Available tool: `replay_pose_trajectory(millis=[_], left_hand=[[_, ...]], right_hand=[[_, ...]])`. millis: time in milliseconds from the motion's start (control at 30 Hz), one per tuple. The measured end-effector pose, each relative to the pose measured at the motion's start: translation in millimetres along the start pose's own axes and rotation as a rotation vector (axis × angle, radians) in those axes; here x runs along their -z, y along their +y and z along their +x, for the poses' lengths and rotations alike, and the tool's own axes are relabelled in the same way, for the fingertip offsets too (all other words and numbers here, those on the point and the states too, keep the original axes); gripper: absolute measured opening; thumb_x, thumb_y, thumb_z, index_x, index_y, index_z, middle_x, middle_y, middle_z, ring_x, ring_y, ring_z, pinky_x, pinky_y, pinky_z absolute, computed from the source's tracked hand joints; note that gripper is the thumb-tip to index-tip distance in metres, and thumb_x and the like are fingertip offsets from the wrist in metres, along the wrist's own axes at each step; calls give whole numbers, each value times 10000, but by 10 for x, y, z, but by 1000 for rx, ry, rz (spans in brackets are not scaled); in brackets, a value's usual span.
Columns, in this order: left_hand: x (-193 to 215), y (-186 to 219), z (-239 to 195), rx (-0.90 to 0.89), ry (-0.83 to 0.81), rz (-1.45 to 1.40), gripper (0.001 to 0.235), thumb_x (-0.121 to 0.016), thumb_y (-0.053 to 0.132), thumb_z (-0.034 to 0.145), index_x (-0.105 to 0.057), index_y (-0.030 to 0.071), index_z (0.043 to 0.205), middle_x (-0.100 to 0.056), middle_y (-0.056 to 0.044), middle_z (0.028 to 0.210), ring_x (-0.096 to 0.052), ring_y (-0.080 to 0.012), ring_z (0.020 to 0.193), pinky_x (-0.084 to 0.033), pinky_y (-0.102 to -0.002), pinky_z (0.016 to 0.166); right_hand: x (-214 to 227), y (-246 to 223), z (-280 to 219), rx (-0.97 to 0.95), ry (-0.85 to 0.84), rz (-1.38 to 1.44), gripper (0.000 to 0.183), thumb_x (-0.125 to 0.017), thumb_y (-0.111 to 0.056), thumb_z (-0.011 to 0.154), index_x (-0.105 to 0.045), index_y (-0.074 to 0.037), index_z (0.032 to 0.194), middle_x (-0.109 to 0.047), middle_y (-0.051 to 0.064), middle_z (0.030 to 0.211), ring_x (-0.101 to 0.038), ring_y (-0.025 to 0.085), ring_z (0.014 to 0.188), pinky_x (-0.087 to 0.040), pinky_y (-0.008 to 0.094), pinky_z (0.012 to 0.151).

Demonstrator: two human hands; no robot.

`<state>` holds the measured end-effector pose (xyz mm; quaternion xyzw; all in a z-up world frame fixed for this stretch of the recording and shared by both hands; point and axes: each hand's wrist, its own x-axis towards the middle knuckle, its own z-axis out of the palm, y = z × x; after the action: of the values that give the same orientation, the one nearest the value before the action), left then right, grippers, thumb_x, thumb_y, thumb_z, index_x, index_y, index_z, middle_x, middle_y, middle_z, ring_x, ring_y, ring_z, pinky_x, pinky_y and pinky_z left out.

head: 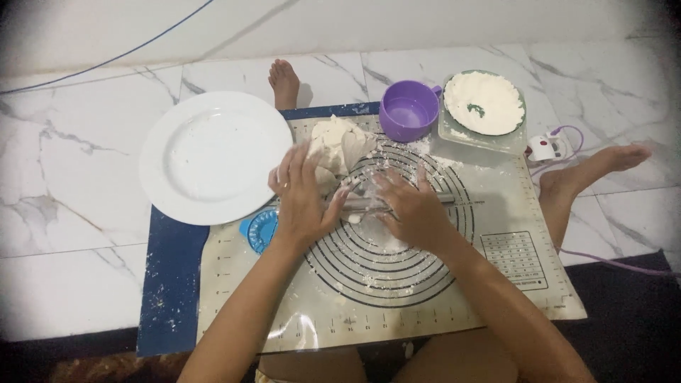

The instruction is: The person is portioning dough, shaping it into small balls, and then rolling them flat using a metal rolling pin on a silicone mat.

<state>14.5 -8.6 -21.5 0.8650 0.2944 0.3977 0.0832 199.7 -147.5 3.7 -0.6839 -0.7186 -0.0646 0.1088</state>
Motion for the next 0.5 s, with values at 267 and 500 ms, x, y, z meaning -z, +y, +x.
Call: replay_pose_trajectory(millis=[267,500], left_hand=[[192,155,-19,-308,79,6,302,-607,377,828,-703,151,1004,-644,-30,947,-571,-252,942,-462,-389,807],[259,287,-32,-116,-597,144,729,-537,549,857,-582,4,1340,-475,-197,1482,-332,-377,1376,-280,-519,1083]], right_hand=[[-164,246,-126,-101,471,130,304,-692,-349,937,-695,-79,1077,-743,115,1053,-694,295,1058,-484,522,982],[-163,211,-163,-138,603,164,408,-779,-283,850,-685,-6,1135,-706,130,913,-729,300,827,-597,375,702]])
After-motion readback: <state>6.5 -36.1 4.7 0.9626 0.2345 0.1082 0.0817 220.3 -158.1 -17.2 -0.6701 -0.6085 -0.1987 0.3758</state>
